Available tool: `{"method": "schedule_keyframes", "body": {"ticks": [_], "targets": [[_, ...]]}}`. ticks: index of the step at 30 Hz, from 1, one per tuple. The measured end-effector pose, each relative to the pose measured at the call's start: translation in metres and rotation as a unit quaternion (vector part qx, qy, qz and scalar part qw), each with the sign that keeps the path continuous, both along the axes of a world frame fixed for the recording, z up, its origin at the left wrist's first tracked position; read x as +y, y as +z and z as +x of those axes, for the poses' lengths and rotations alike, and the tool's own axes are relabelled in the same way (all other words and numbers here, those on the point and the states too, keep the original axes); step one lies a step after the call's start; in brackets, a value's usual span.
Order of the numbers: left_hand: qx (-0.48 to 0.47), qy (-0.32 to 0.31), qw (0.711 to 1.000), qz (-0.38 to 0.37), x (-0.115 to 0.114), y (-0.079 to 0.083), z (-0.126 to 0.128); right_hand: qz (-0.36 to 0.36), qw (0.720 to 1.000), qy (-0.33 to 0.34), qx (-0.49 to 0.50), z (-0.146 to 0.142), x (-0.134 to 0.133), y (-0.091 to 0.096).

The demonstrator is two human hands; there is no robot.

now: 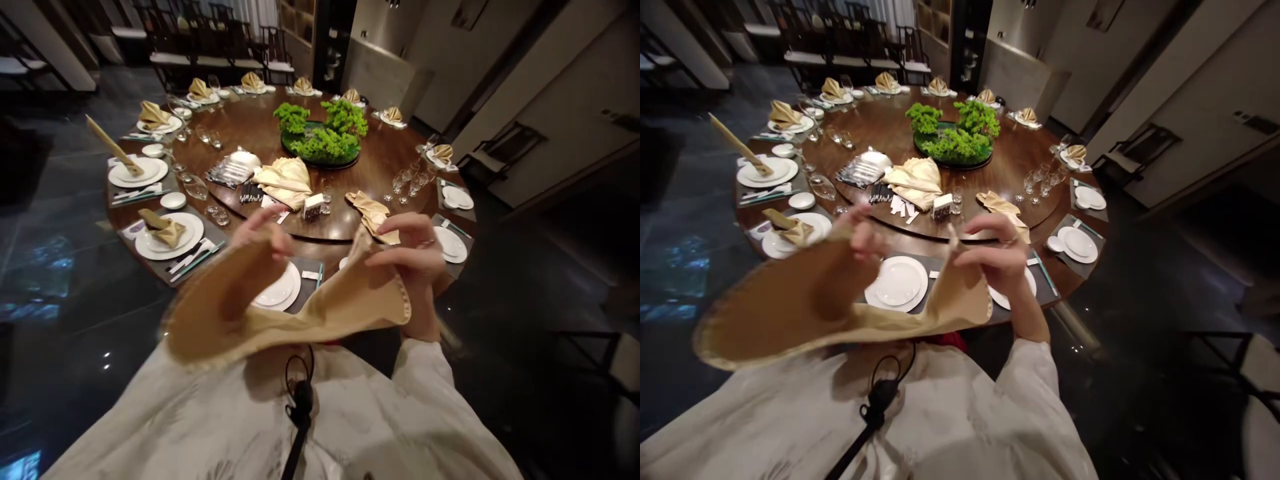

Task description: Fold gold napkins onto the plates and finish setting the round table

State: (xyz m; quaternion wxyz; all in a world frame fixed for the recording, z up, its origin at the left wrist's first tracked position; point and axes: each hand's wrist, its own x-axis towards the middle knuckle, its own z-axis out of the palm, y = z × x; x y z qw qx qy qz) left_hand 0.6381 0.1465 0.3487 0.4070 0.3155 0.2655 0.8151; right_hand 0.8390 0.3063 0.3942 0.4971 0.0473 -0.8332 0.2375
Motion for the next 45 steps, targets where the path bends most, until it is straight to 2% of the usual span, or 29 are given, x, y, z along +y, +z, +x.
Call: {"method": "schedule_keyframes", "body": {"ticks": [4, 9, 13, 19, 22, 24, 26, 29, 31, 33, 35, 37, 40, 43, 45], "targets": [[0.134, 0.085, 0.987, -0.020, -0.005, 0.000, 0.012, -0.066, 0.994, 0.087, -0.020, -0.046, -0.037, -0.022], [0.226, 0.091, 0.965, -0.093, -0.008, 0.002, -0.006, -0.087, 0.978, 0.171, -0.080, -0.061, -0.039, -0.024], [0.243, 0.083, 0.960, -0.108, -0.009, 0.000, -0.022, -0.087, 0.978, 0.164, -0.099, -0.069, -0.033, -0.022], [0.247, 0.095, 0.955, -0.134, -0.002, -0.006, -0.033, -0.085, 0.978, 0.164, -0.095, -0.088, -0.028, -0.024], [0.265, 0.111, 0.948, -0.138, 0.004, -0.011, -0.041, -0.056, 0.982, 0.153, -0.096, -0.095, -0.021, -0.030], [0.281, 0.146, 0.939, -0.132, 0.006, -0.013, -0.052, 0.009, 0.985, 0.129, -0.115, -0.092, -0.012, -0.033], [0.295, 0.209, 0.925, -0.115, 0.005, -0.014, -0.069, 0.102, 0.979, 0.098, -0.146, -0.080, 0.001, -0.033], [0.324, 0.331, 0.883, -0.073, -0.006, -0.013, -0.101, 0.194, 0.959, 0.047, -0.199, -0.050, 0.022, -0.025], [0.364, 0.394, 0.843, -0.048, -0.019, -0.010, -0.118, 0.204, 0.952, 0.014, -0.229, -0.029, 0.033, -0.016], [0.400, 0.427, 0.810, -0.033, -0.032, -0.006, -0.125, 0.197, 0.946, 0.005, -0.258, -0.014, 0.036, -0.008], [0.415, 0.437, 0.797, -0.039, -0.042, -0.002, -0.124, 0.163, 0.951, 0.013, -0.261, -0.008, 0.035, -0.003], [0.402, 0.434, 0.805, -0.053, -0.042, 0.001, -0.120, 0.107, 0.964, 0.009, -0.242, -0.013, 0.034, -0.002], [0.334, 0.386, 0.856, -0.078, -0.022, -0.001, -0.129, 0.011, 0.979, -0.069, -0.193, -0.039, 0.047, -0.009], [0.270, 0.307, 0.905, -0.112, 0.022, -0.021, -0.163, -0.106, 0.973, -0.099, -0.181, -0.081, 0.081, -0.026], [0.247, 0.263, 0.919, -0.161, 0.057, -0.044, -0.193, -0.176, 0.962, -0.090, -0.189, -0.112, 0.111, -0.042]]}}
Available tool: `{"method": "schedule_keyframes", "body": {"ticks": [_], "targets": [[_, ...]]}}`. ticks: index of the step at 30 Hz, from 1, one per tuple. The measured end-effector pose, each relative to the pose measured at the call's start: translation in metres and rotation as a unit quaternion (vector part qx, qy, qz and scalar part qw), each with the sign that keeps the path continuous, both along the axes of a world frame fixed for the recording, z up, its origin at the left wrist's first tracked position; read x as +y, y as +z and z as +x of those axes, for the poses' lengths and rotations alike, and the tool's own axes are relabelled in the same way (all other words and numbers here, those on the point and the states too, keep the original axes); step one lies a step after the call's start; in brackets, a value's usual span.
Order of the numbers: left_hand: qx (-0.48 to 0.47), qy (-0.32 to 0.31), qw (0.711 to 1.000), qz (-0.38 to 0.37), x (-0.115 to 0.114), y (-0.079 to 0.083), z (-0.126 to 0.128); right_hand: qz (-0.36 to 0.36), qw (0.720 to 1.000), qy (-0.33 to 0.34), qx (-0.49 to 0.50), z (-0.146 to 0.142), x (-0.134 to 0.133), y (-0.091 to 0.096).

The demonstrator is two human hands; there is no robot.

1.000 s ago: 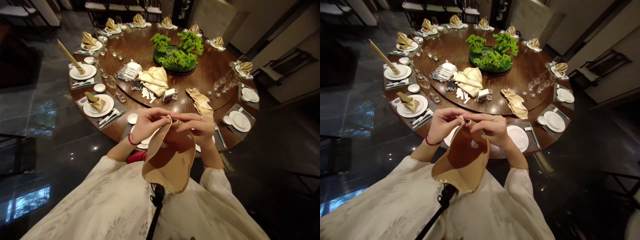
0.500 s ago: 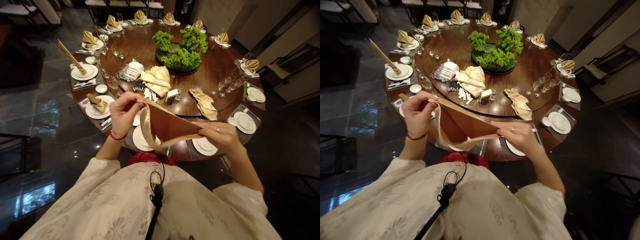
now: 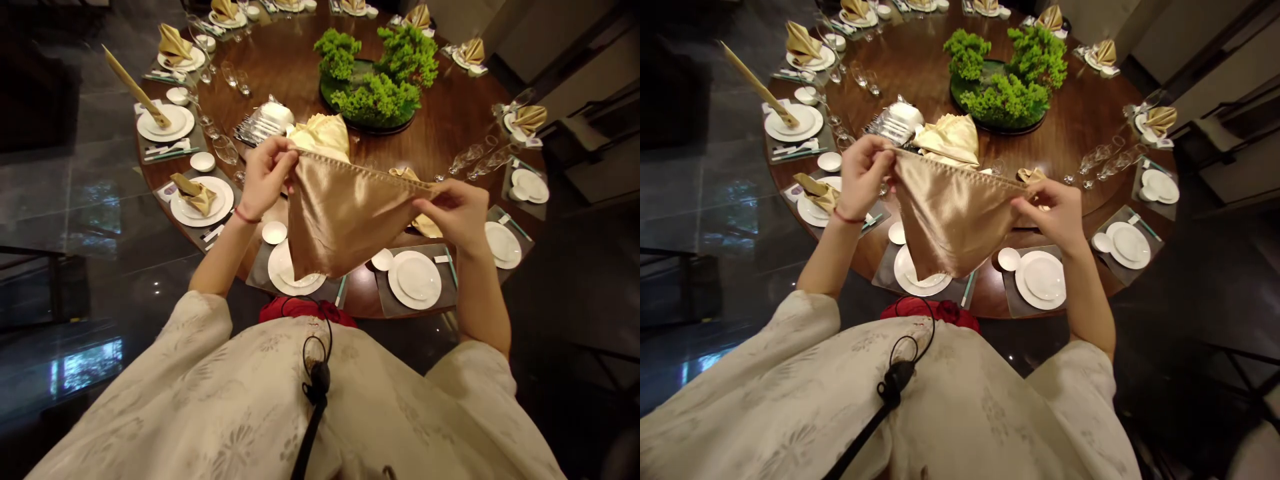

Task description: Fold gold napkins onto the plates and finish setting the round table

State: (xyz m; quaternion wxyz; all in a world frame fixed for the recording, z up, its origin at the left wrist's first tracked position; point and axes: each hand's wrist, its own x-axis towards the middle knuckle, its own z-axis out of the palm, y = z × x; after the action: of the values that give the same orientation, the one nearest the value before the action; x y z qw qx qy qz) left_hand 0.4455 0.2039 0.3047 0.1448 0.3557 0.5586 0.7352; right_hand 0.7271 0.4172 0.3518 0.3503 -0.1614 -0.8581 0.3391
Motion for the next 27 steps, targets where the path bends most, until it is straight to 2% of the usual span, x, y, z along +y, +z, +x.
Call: {"method": "schedule_keyframes", "body": {"ticks": [2, 4, 6, 8, 10, 12, 14, 16, 17, 18, 19, 20, 22, 23, 25, 27], "targets": [[-0.048, -0.009, 0.998, -0.045, 0.037, -0.026, -0.028, -0.047, 0.999, -0.015, -0.007, -0.031, 0.030, -0.019], [-0.082, -0.003, 0.995, -0.057, 0.075, -0.049, -0.053, -0.073, 0.997, -0.029, -0.015, -0.062, 0.058, -0.037], [-0.098, -0.001, 0.994, -0.053, 0.111, -0.062, -0.073, -0.085, 0.995, -0.039, -0.015, -0.092, 0.085, -0.052], [-0.095, -0.013, 0.994, -0.053, 0.144, -0.062, -0.092, -0.083, 0.996, -0.043, -0.011, -0.119, 0.110, -0.058], [-0.062, -0.027, 0.997, -0.045, 0.166, -0.050, -0.110, -0.071, 0.996, -0.051, -0.006, -0.137, 0.128, -0.052], [0.007, -0.036, 0.999, -0.020, 0.170, -0.032, -0.120, -0.049, 0.996, -0.069, 0.010, -0.140, 0.134, -0.037], [0.106, -0.020, 0.994, 0.031, 0.149, -0.020, -0.118, 0.001, 0.997, -0.071, 0.041, -0.128, 0.124, -0.022], [0.204, 0.033, 0.974, 0.092, 0.110, -0.025, -0.100, 0.068, 0.994, -0.040, 0.072, -0.104, 0.100, -0.020], [0.244, 0.068, 0.962, 0.105, 0.087, -0.036, -0.086, 0.089, 0.993, -0.015, 0.076, -0.090, 0.085, -0.027], [0.232, 0.105, 0.964, 0.079, 0.065, -0.053, -0.071, 0.089, 0.993, 0.005, 0.074, -0.078, 0.070, -0.040], [0.205, 0.114, 0.971, 0.039, 0.045, -0.077, -0.056, 0.065, 0.996, 0.023, 0.055, -0.068, 0.055, -0.059], [0.169, 0.124, 0.978, -0.002, 0.028, -0.105, -0.042, 0.020, 0.999, 0.041, 0.021, -0.061, 0.042, -0.084], [0.128, 0.118, 0.982, -0.078, 0.007, -0.171, -0.022, -0.099, 0.991, 0.070, -0.056, -0.056, 0.023, -0.146], [0.110, 0.113, 0.982, -0.104, 0.004, -0.204, -0.016, -0.168, 0.979, 0.069, -0.097, -0.057, 0.016, -0.179], [0.057, 0.095, 0.978, -0.175, 0.004, -0.263, -0.011, -0.297, 0.941, 0.028, -0.161, -0.064, 0.006, -0.243], [-0.017, 0.075, 0.961, -0.267, 0.009, -0.306, -0.011, -0.400, 0.893, -0.036, -0.203, -0.072, -0.001, -0.295]]}}
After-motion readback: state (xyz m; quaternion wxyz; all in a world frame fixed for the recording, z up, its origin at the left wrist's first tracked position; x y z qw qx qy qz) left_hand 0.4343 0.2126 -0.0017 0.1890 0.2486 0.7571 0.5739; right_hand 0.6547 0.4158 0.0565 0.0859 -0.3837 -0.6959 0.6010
